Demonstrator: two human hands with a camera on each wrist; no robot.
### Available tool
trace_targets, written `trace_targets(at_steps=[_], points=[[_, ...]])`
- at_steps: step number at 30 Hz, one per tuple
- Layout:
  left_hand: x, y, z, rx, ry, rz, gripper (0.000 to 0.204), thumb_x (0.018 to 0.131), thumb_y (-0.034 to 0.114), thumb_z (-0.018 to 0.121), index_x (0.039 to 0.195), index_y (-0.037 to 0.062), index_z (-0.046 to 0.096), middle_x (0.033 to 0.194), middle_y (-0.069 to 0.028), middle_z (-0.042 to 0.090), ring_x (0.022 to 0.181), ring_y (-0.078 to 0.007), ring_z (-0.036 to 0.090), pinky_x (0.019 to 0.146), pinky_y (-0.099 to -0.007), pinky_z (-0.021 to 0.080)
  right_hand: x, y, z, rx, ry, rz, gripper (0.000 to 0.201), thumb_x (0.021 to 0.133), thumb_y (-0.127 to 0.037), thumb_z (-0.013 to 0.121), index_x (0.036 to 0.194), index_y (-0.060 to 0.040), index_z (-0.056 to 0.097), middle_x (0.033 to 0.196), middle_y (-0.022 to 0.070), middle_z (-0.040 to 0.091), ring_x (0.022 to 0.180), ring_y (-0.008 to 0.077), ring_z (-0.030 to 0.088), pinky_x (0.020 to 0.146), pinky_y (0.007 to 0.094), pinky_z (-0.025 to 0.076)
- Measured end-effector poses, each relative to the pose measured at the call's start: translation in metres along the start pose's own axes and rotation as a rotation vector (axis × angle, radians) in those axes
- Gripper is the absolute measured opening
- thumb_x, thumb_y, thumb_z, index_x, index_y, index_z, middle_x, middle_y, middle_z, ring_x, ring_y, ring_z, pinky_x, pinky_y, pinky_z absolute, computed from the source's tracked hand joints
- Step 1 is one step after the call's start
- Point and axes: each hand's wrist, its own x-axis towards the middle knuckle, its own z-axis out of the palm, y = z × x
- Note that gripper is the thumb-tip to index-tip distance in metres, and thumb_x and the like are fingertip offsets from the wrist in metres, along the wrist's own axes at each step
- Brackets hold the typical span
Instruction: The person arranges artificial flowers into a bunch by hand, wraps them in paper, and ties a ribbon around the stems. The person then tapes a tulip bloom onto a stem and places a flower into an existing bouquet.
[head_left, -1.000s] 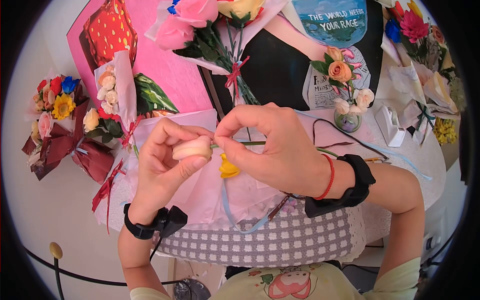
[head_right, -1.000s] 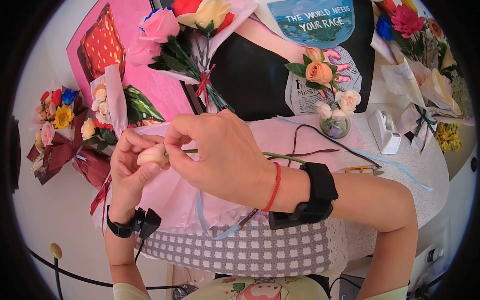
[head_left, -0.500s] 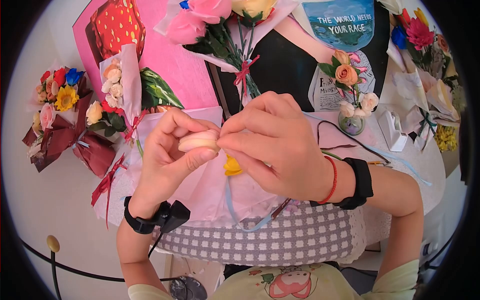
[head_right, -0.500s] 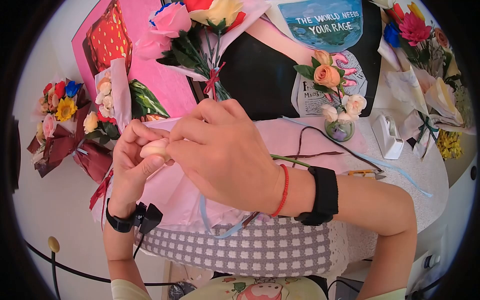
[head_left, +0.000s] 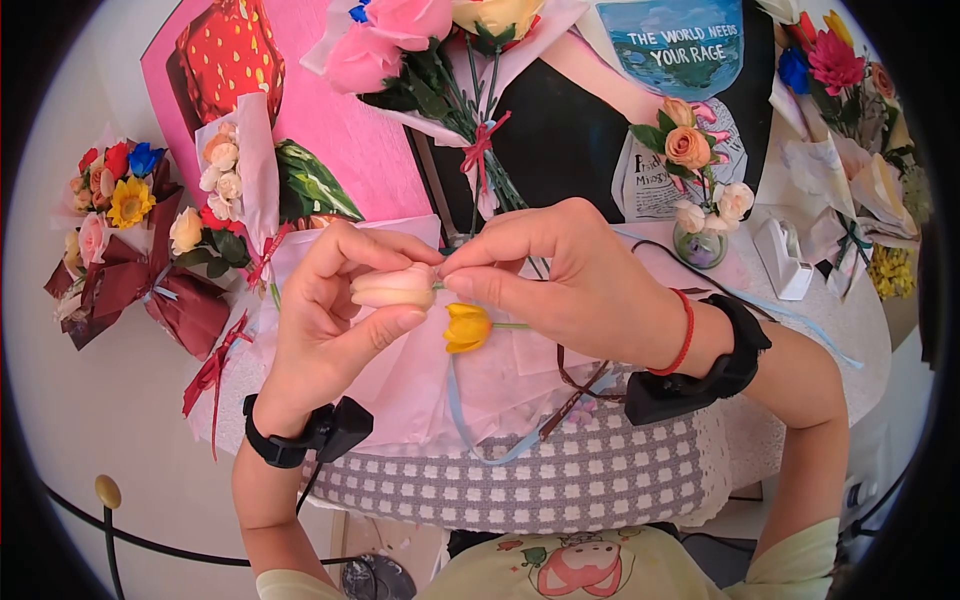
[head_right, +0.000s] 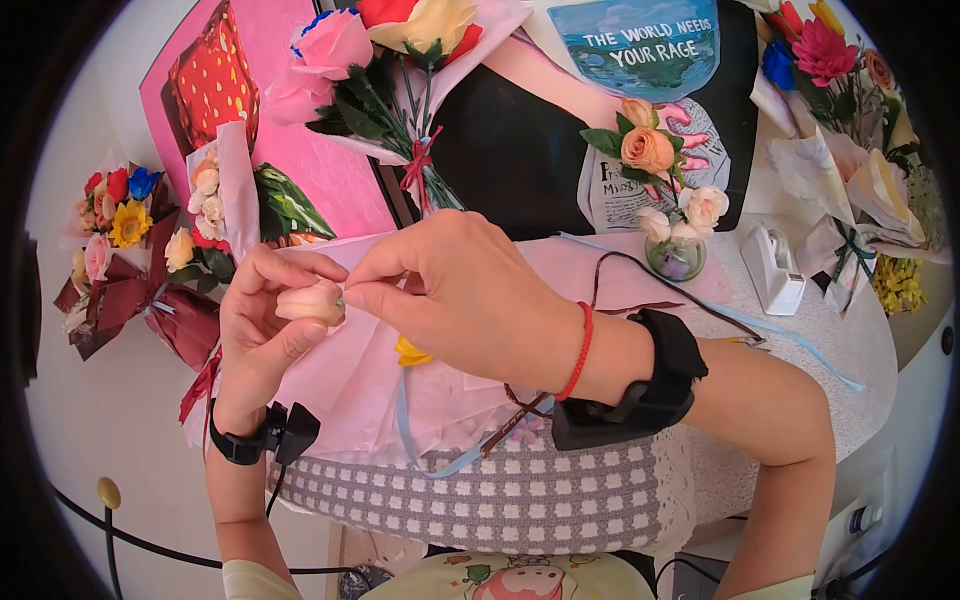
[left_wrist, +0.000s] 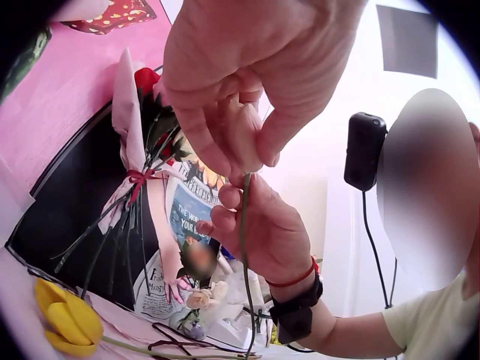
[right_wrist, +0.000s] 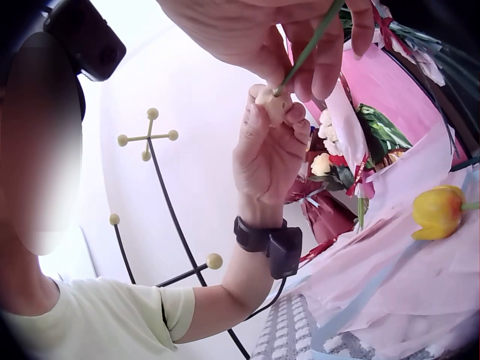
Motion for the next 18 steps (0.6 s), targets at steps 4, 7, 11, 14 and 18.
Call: trace_targets(at_steps=[4, 7, 11, 14, 18], points=[[0.0, 0.003, 0.001, 0.111, -0.013, 0.055, 0.03, 0.072, -0.001, 0.066, 0.096, 0.005, 0.049, 0.108, -0.0109, 0.05, 0.095, -0.0141, 0.052, 0.082, -0.0267, 0.042, 0.003, -0.005, 0.0, -0.044, -0.017, -0.003, 0.012, 0.071, -0.011, 0.059, 0.072, 0.0002, 0.064, 0.055, 0.0083, 0.058, 0.047, 0.0142, 0.052, 0.048, 0.0261, 0.04], [0.002, 0.006, 0.0, 0.136, -0.025, 0.079, 0.03, 0.071, -0.001, 0.067, 0.096, 0.0047, 0.05, 0.11, -0.011, 0.05, 0.096, -0.0139, 0.052, 0.082, -0.0268, 0.041, 0.005, -0.011, -0.003, -0.072, -0.058, 0.005, 0.01, 0.072, -0.009, 0.061, 0.075, -0.0001, 0.065, 0.06, 0.0049, 0.059, 0.049, 0.0087, 0.049, 0.047, 0.0223, 0.038], [0.004, 0.009, 0.0, 0.21, -0.023, 0.108, 0.031, 0.071, -0.001, 0.068, 0.095, 0.0044, 0.05, 0.11, -0.0109, 0.049, 0.096, -0.0142, 0.052, 0.082, -0.0266, 0.041, 0.007, -0.012, 0.0, 0.087, -0.019, 0.057, 0.011, 0.066, -0.008, 0.059, 0.069, 0.0014, 0.064, 0.056, 0.0095, 0.059, 0.047, 0.0123, 0.052, 0.048, 0.0246, 0.041], [0.006, 0.01, 0.0, 0.192, -0.025, 0.098, 0.031, 0.07, -0.001, 0.068, 0.096, 0.0044, 0.051, 0.111, -0.0109, 0.049, 0.097, -0.0148, 0.052, 0.082, -0.0262, 0.042, 0.009, -0.019, -0.002, 0.073, -0.018, 0.102, 0.011, 0.066, -0.008, 0.06, 0.068, 0.0019, 0.064, 0.056, 0.0098, 0.059, 0.047, 0.0114, 0.052, 0.049, 0.0242, 0.041], [0.008, 0.01, -0.001, 0.189, -0.03, 0.116, 0.036, 0.069, 0.0, 0.069, 0.1, 0.0047, 0.05, 0.112, -0.0098, 0.049, 0.097, -0.0137, 0.052, 0.082, -0.0263, 0.042, 0.009, -0.02, -0.004, 0.085, -0.035, 0.12, 0.011, 0.065, -0.008, 0.06, 0.068, 0.0023, 0.064, 0.056, 0.0096, 0.06, 0.048, 0.0111, 0.053, 0.049, 0.0239, 0.041]])
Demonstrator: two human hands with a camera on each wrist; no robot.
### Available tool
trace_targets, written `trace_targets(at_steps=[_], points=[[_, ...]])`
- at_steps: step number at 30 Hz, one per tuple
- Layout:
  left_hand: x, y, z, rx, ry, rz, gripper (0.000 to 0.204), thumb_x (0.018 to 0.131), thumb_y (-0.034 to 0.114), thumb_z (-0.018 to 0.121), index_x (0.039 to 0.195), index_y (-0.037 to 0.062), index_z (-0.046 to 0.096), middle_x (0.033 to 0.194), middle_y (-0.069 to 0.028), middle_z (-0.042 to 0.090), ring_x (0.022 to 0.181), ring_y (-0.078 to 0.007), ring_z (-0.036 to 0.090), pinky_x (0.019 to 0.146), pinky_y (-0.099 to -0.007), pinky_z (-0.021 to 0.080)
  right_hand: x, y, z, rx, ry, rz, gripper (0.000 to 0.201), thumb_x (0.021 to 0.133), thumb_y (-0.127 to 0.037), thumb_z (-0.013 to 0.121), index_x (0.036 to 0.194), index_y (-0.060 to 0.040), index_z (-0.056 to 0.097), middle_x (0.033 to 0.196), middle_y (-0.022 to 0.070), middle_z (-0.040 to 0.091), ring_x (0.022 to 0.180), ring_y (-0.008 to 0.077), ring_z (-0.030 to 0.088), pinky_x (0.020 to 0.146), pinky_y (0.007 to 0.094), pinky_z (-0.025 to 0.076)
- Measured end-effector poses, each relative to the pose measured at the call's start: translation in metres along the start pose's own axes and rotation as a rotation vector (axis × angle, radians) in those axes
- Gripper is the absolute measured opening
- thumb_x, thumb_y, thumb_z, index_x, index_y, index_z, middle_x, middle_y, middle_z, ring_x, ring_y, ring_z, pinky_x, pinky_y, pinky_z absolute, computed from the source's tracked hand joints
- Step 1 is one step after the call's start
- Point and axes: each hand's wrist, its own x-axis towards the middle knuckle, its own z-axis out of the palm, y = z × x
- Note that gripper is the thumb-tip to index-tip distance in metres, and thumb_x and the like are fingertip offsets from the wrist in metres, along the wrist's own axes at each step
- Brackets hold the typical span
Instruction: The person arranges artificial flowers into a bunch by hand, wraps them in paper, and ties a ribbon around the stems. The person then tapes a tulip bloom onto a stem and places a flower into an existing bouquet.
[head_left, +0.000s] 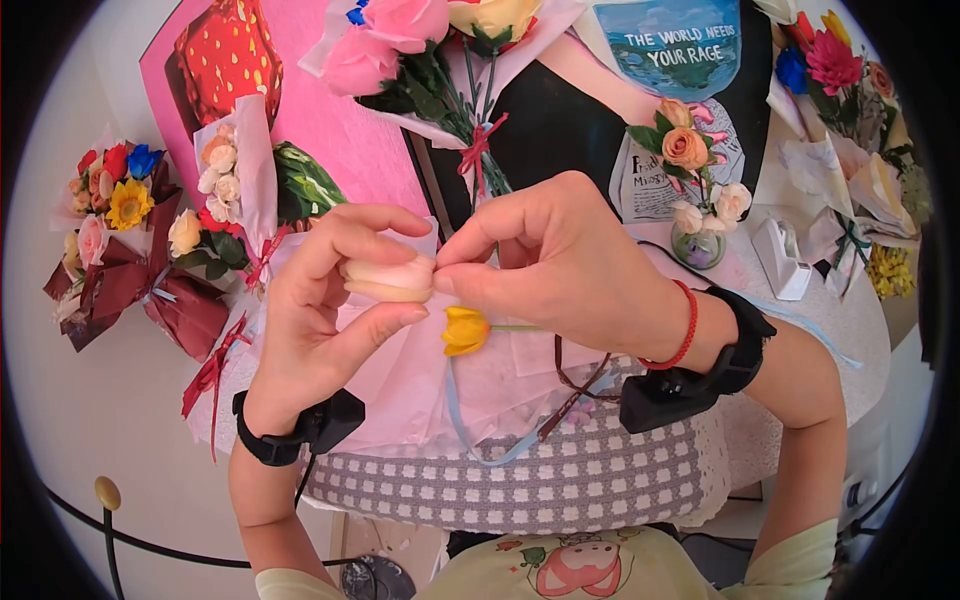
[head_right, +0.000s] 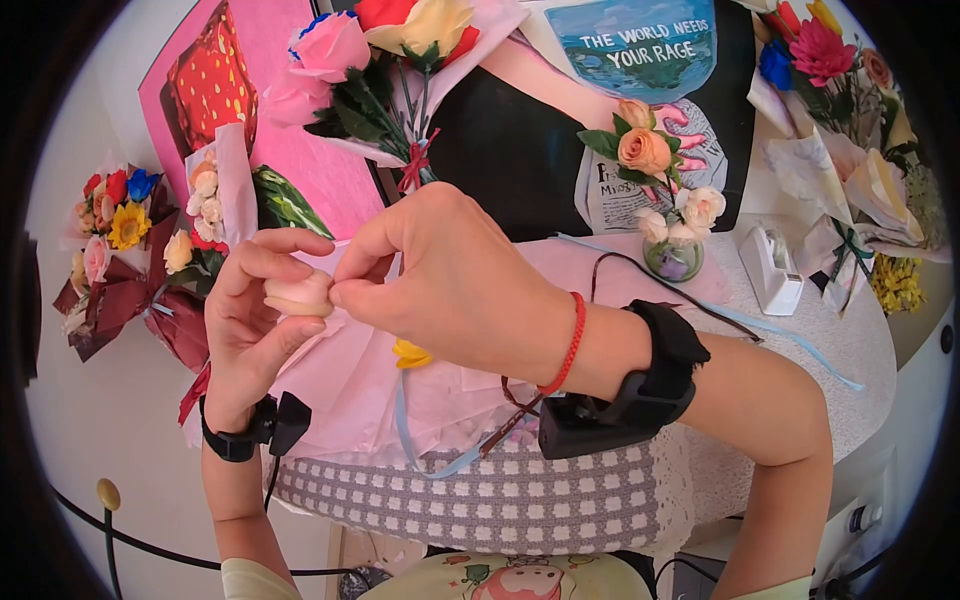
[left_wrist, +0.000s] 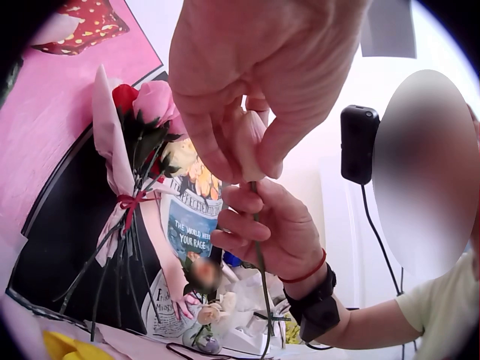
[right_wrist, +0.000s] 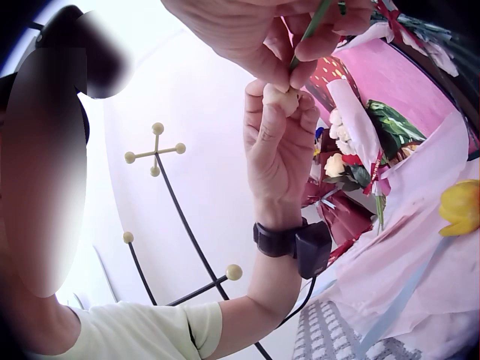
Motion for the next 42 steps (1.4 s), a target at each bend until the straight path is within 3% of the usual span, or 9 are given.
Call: trace_targets(at_steps=[3, 5, 27, 30, 32, 33, 35, 39, 42], points=[[0.002, 0.003, 0.006, -0.029, 0.042, 0.003, 0.043, 0.069, 0.001, 0.07, 0.105, 0.0042, 0.048, 0.113, -0.0084, 0.048, 0.097, -0.0126, 0.052, 0.082, -0.0261, 0.043, -0.001, 0.001, 0.002, -0.035, 0.054, -0.025, 0.011, 0.065, -0.008, 0.06, 0.068, 0.0023, 0.064, 0.058, 0.0104, 0.06, 0.049, 0.0135, 0.055, 0.05, 0.0249, 0.042], [0.002, 0.004, 0.012, -0.065, 0.074, 0.011, 0.046, 0.069, 0.001, 0.07, 0.108, 0.0038, 0.046, 0.113, -0.0076, 0.048, 0.097, -0.0121, 0.052, 0.082, -0.0259, 0.043, -0.002, 0.004, 0.003, -0.178, 0.116, -0.185, 0.008, 0.071, -0.006, 0.066, 0.078, -0.0017, 0.066, 0.062, -0.0015, 0.057, 0.048, 0.0, 0.04, 0.042, 0.0171, 0.029], [0.001, -0.008, 0.007, 0.121, 0.124, 0.116, 0.038, 0.071, -0.007, 0.06, 0.106, 0.0027, 0.048, 0.114, -0.0122, 0.048, 0.102, -0.0167, 0.05, 0.086, -0.0272, 0.04, -0.008, 0.006, 0.009, -0.191, 0.182, -0.206, 0.02, 0.071, -0.002, 0.064, 0.09, -0.004, 0.061, 0.067, 0.0013, 0.058, 0.048, 0.0038, 0.041, 0.043, 0.0179, 0.032], [0.001, -0.009, 0.006, 0.126, 0.104, 0.121, 0.038, 0.071, -0.006, 0.061, 0.106, 0.0029, 0.048, 0.115, -0.0128, 0.047, 0.103, -0.0173, 0.049, 0.087, -0.0283, 0.039, -0.007, 0.011, 0.011, -0.252, 0.213, -0.361, 0.019, 0.072, -0.002, 0.064, 0.09, -0.0038, 0.061, 0.068, 0.0009, 0.057, 0.049, 0.0034, 0.041, 0.042, 0.0176, 0.032], [0.001, -0.009, 0.005, 0.1, 0.095, 0.126, 0.039, 0.071, -0.006, 0.061, 0.107, 0.0028, 0.048, 0.115, -0.0128, 0.047, 0.103, -0.0174, 0.049, 0.087, -0.0287, 0.038, -0.007, 0.009, 0.011, -0.282, 0.237, -0.347, 0.015, 0.065, -0.003, 0.059, 0.08, -0.0018, 0.057, 0.064, 0.01, 0.059, 0.056, 0.027, 0.058, 0.05, 0.033, 0.044], [0.001, -0.01, 0.004, 0.109, 0.101, 0.143, 0.044, 0.07, -0.001, 0.064, 0.11, 0.0031, 0.045, 0.117, -0.0132, 0.046, 0.104, -0.0178, 0.049, 0.088, -0.0295, 0.038, -0.007, 0.008, 0.011, -0.281, 0.237, -0.347, 0.015, 0.065, -0.003, 0.059, 0.08, -0.0018, 0.057, 0.064, 0.01, 0.059, 0.056, 0.027, 0.058, 0.05, 0.033, 0.044], [0.002, -0.011, 0.004, 0.12, 0.108, 0.16, 0.051, 0.07, 0.003, 0.067, 0.114, 0.0034, 0.043, 0.118, -0.0136, 0.045, 0.104, -0.0183, 0.048, 0.088, -0.0303, 0.038, -0.008, 0.005, 0.01, -0.186, 0.188, -0.258, 0.021, 0.071, -0.001, 0.063, 0.091, -0.0028, 0.058, 0.07, 0.0007, 0.057, 0.051, 0.0027, 0.042, 0.044, 0.0177, 0.033], [0.004, -0.014, 0.008, 0.135, 0.234, 0.212, 0.08, 0.064, 0.018, 0.074, 0.128, 0.005, 0.027, 0.126, -0.0154, 0.039, 0.101, -0.0194, 0.049, 0.089, -0.0339, 0.038, -0.002, 0.003, 0.007, -0.081, 0.205, -0.167, 0.021, 0.071, -0.001, 0.063, 0.09, -0.0019, 0.056, 0.071, 0.0001, 0.058, 0.052, 0.0016, 0.043, 0.045, 0.0167, 0.034], [0.007, -0.012, 0.014, 0.062, 0.33, 0.12, 0.078, 0.065, 0.014, 0.073, 0.128, 0.0051, 0.028, 0.125, -0.0147, 0.039, 0.102, -0.0191, 0.048, 0.088, -0.0332, 0.038, 0.002, 0.003, 0.007, -0.096, 0.232, -0.149, 0.017, 0.067, -0.003, 0.062, 0.082, -0.0019, 0.055, 0.065, 0.0071, 0.061, 0.047, 0.015, 0.05, 0.046, 0.0269, 0.039]])
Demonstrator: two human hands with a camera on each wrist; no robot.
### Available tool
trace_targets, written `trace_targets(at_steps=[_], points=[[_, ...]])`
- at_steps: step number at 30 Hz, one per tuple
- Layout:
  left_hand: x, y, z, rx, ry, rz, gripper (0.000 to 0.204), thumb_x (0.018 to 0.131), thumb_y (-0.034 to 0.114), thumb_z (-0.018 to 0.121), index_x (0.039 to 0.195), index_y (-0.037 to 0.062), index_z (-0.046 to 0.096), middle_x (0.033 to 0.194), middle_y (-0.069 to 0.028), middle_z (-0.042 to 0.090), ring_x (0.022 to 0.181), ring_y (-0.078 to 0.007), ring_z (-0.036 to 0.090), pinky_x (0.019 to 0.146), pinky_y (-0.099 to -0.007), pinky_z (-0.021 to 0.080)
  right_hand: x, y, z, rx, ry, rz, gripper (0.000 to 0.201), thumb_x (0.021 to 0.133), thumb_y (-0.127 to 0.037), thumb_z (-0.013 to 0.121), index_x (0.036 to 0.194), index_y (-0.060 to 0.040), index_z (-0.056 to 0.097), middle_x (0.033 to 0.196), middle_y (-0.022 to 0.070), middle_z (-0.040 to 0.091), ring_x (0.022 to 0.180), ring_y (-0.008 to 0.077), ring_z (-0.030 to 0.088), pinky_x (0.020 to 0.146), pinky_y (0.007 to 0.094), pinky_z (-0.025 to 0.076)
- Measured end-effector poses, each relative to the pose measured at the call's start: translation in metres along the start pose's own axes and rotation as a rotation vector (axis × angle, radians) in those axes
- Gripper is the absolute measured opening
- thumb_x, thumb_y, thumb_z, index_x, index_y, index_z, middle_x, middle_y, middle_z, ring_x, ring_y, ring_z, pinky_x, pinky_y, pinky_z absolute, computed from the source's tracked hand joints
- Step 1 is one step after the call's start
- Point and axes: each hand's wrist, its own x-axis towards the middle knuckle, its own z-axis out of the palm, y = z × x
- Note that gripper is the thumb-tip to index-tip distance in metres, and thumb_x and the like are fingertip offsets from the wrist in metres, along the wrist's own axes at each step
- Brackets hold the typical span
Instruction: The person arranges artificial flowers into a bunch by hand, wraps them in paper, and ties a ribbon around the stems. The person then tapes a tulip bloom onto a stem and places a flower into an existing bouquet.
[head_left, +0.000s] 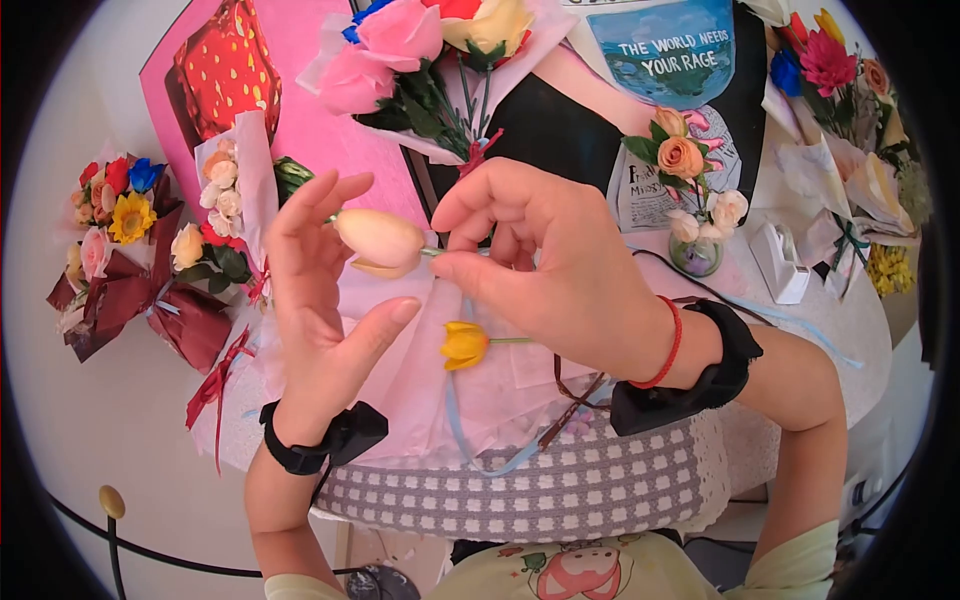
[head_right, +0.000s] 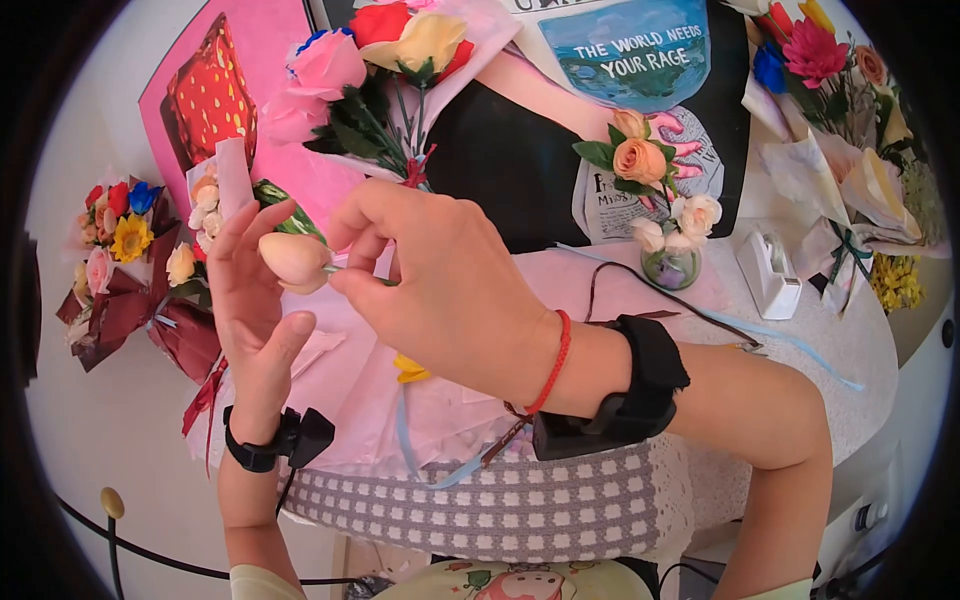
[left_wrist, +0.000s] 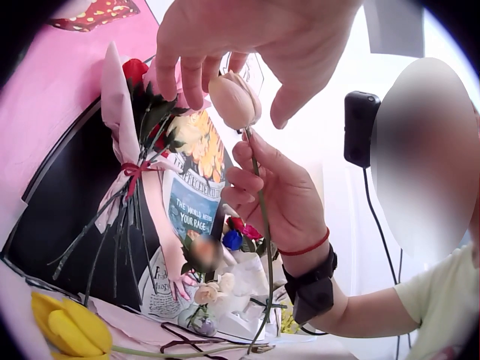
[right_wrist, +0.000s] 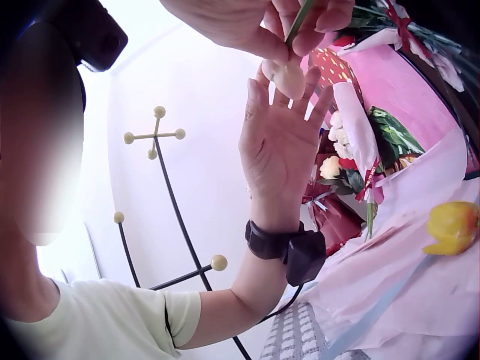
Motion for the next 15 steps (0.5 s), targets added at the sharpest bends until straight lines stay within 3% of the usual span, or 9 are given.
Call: trace_targets(at_steps=[7, 12, 14, 15], points=[[0.005, 0.0, 0.005, 0.125, 0.086, 0.0, 0.076, 0.064, 0.012, 0.073, 0.127, 0.0051, 0.03, 0.125, -0.0127, 0.039, 0.105, -0.0197, 0.046, 0.09, -0.0333, 0.036, 0.001, -0.007, 0.001, -0.027, -0.029, -0.008, 0.018, 0.067, -0.004, 0.063, 0.083, -0.0011, 0.055, 0.066, 0.0069, 0.061, 0.048, 0.0153, 0.051, 0.046, 0.0267, 0.039], [0.003, -0.001, 0.003, 0.085, 0.093, 0.164, 0.078, 0.065, 0.012, 0.073, 0.128, 0.0039, 0.027, 0.127, -0.0121, 0.036, 0.108, -0.0214, 0.043, 0.092, -0.0347, 0.035, 0.008, -0.009, -0.001, -0.048, 0.017, -0.077, 0.017, 0.068, -0.004, 0.063, 0.082, -0.0009, 0.055, 0.066, 0.0076, 0.061, 0.05, 0.0154, 0.053, 0.047, 0.0264, 0.041], [0.001, -0.002, 0.006, 0.033, 0.131, 0.109, 0.078, 0.066, 0.013, 0.072, 0.129, 0.0038, 0.026, 0.127, -0.0117, 0.035, 0.109, -0.0215, 0.043, 0.093, -0.0345, 0.034, 0.012, -0.008, -0.001, 0.03, 0.001, -0.114, 0.018, 0.074, 0.0, 0.063, 0.09, -0.0008, 0.053, 0.071, -0.0017, 0.056, 0.054, -0.0013, 0.043, 0.047, 0.0141, 0.033], [0.0, -0.001, 0.008, -0.019, 0.169, 0.043, 0.078, 0.067, 0.014, 0.072, 0.129, 0.0037, 0.026, 0.128, -0.0114, 0.035, 0.109, -0.0216, 0.043, 0.094, -0.0344, 0.034, 0.015, -0.011, -0.001, 0.03, -0.001, -0.127, 0.018, 0.074, 0.0, 0.063, 0.09, -0.0008, 0.053, 0.071, -0.0017, 0.056, 0.054, -0.0013, 0.043, 0.047, 0.0141, 0.033]])
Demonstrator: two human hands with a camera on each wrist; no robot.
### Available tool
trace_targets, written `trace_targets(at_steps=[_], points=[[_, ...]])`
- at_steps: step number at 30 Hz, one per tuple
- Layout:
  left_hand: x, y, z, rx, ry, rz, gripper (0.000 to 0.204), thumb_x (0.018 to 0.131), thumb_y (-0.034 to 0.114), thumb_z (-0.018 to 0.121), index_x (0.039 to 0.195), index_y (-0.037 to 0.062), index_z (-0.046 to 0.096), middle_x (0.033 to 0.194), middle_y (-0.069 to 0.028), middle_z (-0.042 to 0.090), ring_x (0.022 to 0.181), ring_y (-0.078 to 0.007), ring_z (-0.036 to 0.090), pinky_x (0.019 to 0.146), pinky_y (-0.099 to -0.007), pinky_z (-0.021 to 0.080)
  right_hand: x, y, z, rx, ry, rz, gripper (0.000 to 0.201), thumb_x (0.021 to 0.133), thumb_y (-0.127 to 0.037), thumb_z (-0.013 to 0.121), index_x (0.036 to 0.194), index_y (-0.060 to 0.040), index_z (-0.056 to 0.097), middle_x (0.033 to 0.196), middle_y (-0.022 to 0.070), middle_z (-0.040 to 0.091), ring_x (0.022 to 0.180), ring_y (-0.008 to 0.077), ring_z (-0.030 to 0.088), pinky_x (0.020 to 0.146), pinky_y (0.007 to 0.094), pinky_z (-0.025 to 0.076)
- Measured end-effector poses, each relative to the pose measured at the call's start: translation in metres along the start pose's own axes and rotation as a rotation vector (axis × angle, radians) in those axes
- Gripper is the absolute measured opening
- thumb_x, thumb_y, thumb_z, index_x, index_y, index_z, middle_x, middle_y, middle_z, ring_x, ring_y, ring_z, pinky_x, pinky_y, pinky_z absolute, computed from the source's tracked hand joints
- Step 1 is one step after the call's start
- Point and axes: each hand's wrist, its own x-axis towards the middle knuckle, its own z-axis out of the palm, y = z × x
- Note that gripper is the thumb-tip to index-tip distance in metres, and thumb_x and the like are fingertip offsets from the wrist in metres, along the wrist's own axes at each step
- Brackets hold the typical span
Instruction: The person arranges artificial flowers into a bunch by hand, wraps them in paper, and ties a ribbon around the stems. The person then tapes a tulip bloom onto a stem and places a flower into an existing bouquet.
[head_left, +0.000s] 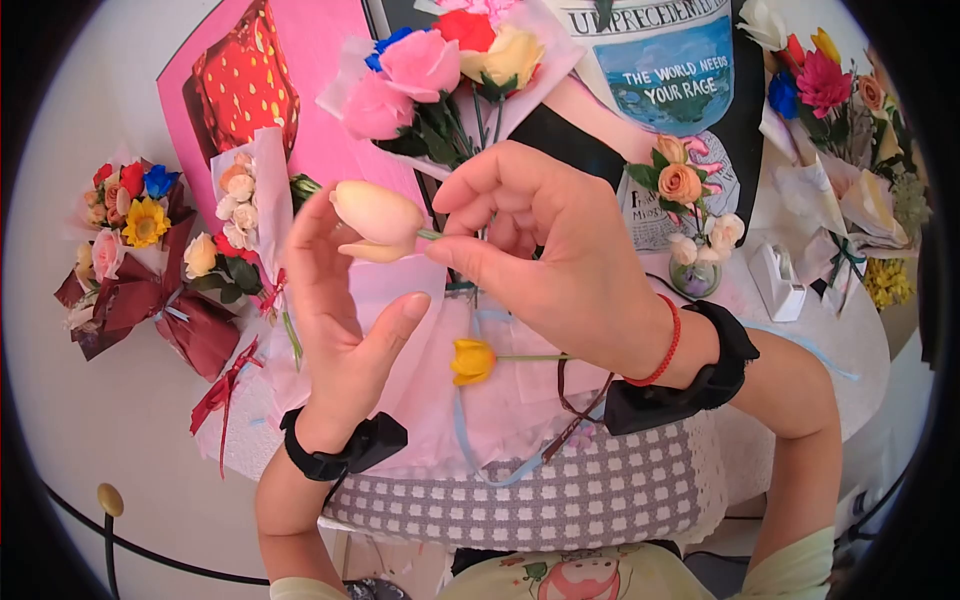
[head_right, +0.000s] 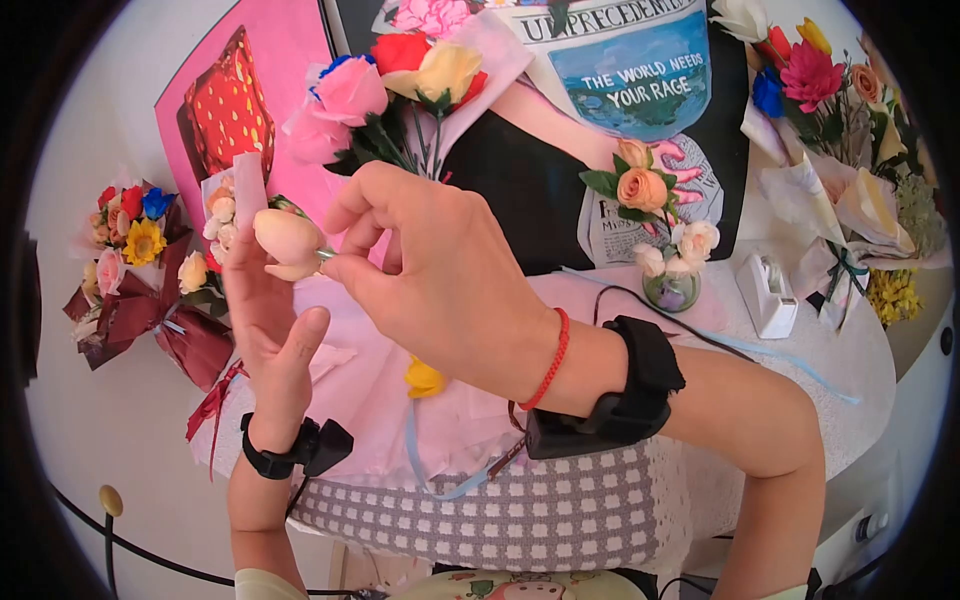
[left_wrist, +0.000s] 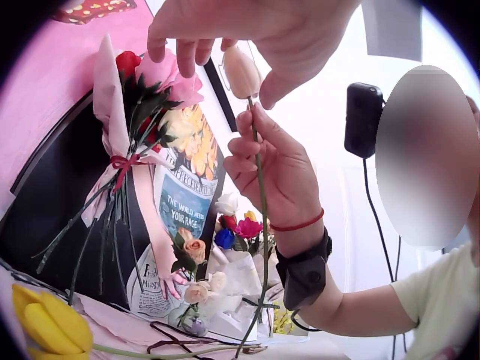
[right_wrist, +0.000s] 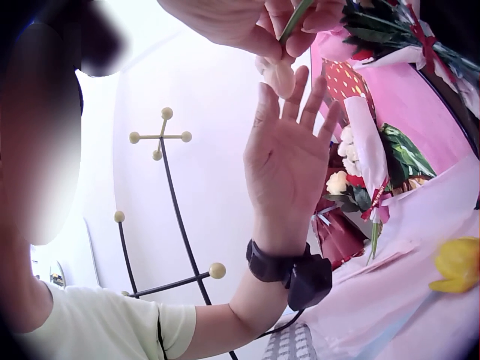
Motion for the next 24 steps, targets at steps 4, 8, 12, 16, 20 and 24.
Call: trace_targets(at_steps=[4, 8, 12, 16, 20, 24], points=[[0.003, -0.001, -0.004, -0.125, -0.054, -0.24, 0.062, 0.076, 0.007, 0.064, 0.127, 0.0027, 0.028, 0.126, -0.0111, 0.038, 0.114, -0.021, 0.04, 0.096, -0.0346, 0.034, 0.014, -0.008, 0.001, 0.11, -0.024, 0.043, 0.015, 0.077, 0.0, 0.061, 0.089, 0.0019, 0.052, 0.075, 0.0027, 0.06, 0.058, 0.0007, 0.05, 0.049, 0.0151, 0.039], [0.011, -0.001, 0.0, -0.297, -0.05, -0.189, 0.056, 0.079, 0.005, 0.06, 0.125, 0.0014, 0.029, 0.124, -0.0119, 0.042, 0.113, -0.0209, 0.043, 0.095, -0.0347, 0.035, 0.021, -0.005, 0.007, 0.223, 0.027, 0.028, 0.013, 0.072, -0.002, 0.06, 0.082, 0.004, 0.056, 0.07, 0.0101, 0.062, 0.061, 0.0121, 0.06, 0.053, 0.0233, 0.046], [0.016, 0.001, -0.001, -0.351, -0.056, -0.12, 0.06, 0.079, 0.007, 0.061, 0.127, 0.0015, 0.027, 0.124, -0.0144, 0.041, 0.112, -0.0213, 0.044, 0.093, -0.0331, 0.038, 0.024, -0.001, 0.006, 0.301, -0.095, 0.072, 0.015, 0.08, -0.004, 0.059, 0.091, 0.0037, 0.053, 0.081, 0.0099, 0.063, 0.069, 0.0087, 0.06, 0.052, 0.0186, 0.046], [0.018, 0.004, -0.004, -0.363, -0.017, -0.097, 0.066, 0.077, 0.011, 0.064, 0.129, 0.0018, 0.025, 0.122, -0.0176, 0.043, 0.108, -0.0209, 0.047, 0.088, -0.0312, 0.042, 0.022, 0.001, 0.008, 0.377, -0.143, 0.179, 0.015, 0.081, -0.006, 0.058, 0.092, 0.0034, 0.053, 0.078, 0.0096, 0.063, 0.065, 0.0085, 0.059, 0.052, 0.0195, 0.047], [0.017, 0.006, -0.013, -0.372, -0.075, -0.159, 0.068, 0.074, 0.014, 0.068, 0.129, 0.003, 0.028, 0.119, -0.0177, 0.046, 0.1, -0.0175, 0.051, 0.083, -0.028, 0.044, 0.019, 0.01, 0.007, 0.401, -0.247, 0.293, 0.015, 0.083, -0.007, 0.057, 0.093, 0.0026, 0.052, 0.076, 0.0092, 0.063, 0.063, 0.0082, 0.057, 0.052, 0.0197, 0.046], [0.014, 0.004, -0.015, -0.378, -0.12, -0.207, 0.069, 0.073, 0.014, 0.069, 0.128, 0.0042, 0.03, 0.115, -0.0153, 0.049, 0.095, -0.0146, 0.053, 0.076, -0.0243, 0.044, 0.013, 0.02, 0.005, 0.322, -0.316, 0.343, 0.013, 0.083, -0.007, 0.056, 0.092, 0.0018, 0.051, 0.075, 0.0091, 0.063, 0.064, 0.0086, 0.058, 0.052, 0.0196, 0.046]])
